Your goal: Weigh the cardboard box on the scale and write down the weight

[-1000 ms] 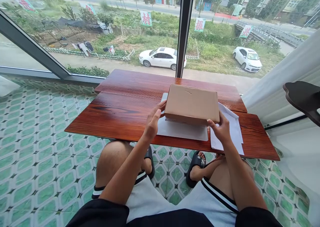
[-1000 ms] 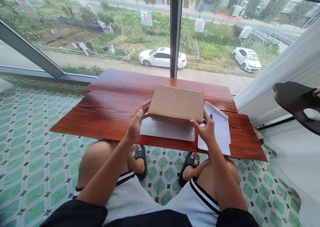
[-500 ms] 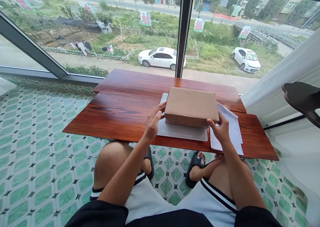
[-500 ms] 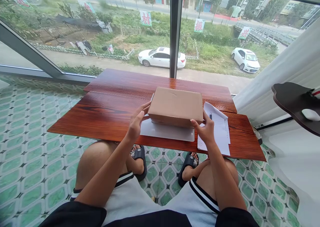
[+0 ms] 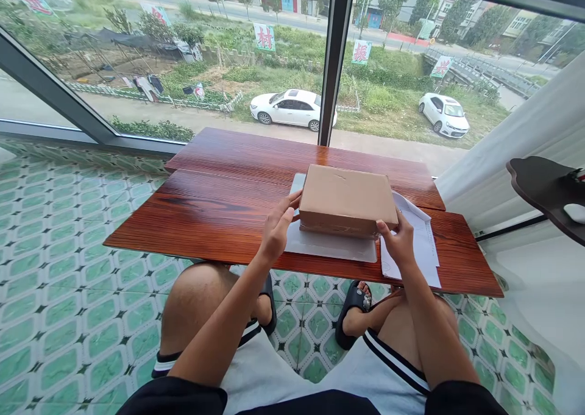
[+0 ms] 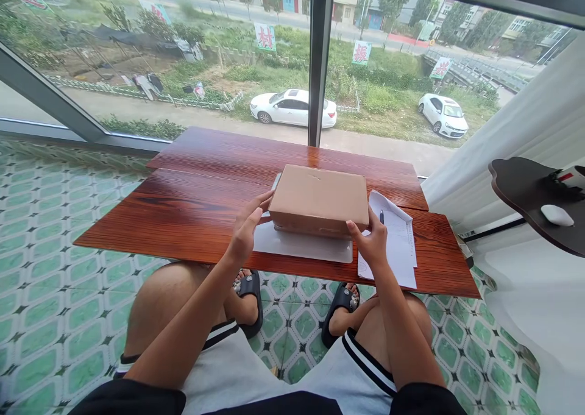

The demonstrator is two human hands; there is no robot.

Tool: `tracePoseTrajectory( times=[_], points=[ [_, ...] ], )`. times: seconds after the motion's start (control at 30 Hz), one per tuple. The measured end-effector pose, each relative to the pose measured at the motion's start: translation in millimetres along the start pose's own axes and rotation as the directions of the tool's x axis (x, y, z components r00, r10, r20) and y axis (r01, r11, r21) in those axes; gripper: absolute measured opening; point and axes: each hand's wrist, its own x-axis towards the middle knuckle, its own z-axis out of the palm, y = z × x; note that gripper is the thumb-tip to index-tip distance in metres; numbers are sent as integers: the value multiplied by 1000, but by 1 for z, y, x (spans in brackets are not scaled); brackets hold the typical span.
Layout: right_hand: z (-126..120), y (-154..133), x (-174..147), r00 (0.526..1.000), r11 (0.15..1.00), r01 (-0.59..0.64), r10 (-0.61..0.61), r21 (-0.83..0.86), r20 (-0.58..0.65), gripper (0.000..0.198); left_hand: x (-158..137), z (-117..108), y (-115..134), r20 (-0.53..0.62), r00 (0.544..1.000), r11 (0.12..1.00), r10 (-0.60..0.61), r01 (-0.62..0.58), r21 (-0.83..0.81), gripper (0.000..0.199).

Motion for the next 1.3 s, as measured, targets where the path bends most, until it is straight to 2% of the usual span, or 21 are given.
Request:
tracePoseTrajectory(
  times=[0.27, 0.37, 0.43, 0.53, 0.6, 0.67, 0.77, 0.87, 0.93, 0.97, 1.03, 1.17, 1.23, 1.3],
  points=[
    [1, 6, 0, 996, 993, 90, -91, -75, -15, 67, 7, -5, -3, -18, 1000, 1000, -8, 8, 6, 47],
    [2, 7, 3, 984, 995, 57, -69, -77, -163, 63, 6, -7, -3, -60, 997, 994, 48, -42, 101, 42],
    [2, 5, 4, 938, 993, 79, -105, -92, -330, 61, 4, -8, 0, -103, 986, 974, 134, -112, 198, 38],
    [1, -4, 3, 834, 976, 178, -217, -126, -508, 53, 0, -9, 7, -180, 941, 917, 286, -214, 338, 34],
    [0, -11, 1, 771, 956, 242, -294, -168, -565, 43, 0, -13, 11, -208, 900, 857, 383, -262, 444, 31],
    [-1, -16, -2, 716, 916, 319, -401, -244, -572, 36, 4, -19, 14, -212, 860, 785, 464, -288, 549, 27],
    [-1, -20, -7, 664, 805, 470, -592, -361, -457, 29, 9, -30, 19, -235, 825, 713, 513, -257, 653, 21],
    [5, -21, -16, 678, 723, 588, -685, -364, -266, 26, 4, -36, 27, -235, 825, 680, 514, -225, 698, 19],
    [14, -24, -23, 680, 672, 661, -724, -334, -111, 24, -6, -35, 34, -172, 821, 631, 544, -264, 730, 18],
    [19, -26, -26, 654, 626, 710, -756, -323, -27, 24, -13, -33, 39, -122, 817, 589, 563, -294, 753, 18],
    [31, -31, -32, 560, 511, 807, -821, -296, 111, 23, -26, -25, 48, 7, 806, 481, 592, -360, 799, 16],
    [53, -39, -43, 364, 318, 922, -907, -219, 213, 25, -47, -4, 72, 274, 775, 288, 570, -501, 816, 18],
    [62, -39, -47, 309, 274, 947, -921, -169, 236, 24, -54, 8, 85, 414, 719, 185, 559, -594, 783, 22],
    [72, -36, -52, 291, 266, 955, -922, -127, 255, 24, -61, 20, 95, 566, 621, 63, 541, -702, 710, 25]
  ],
)
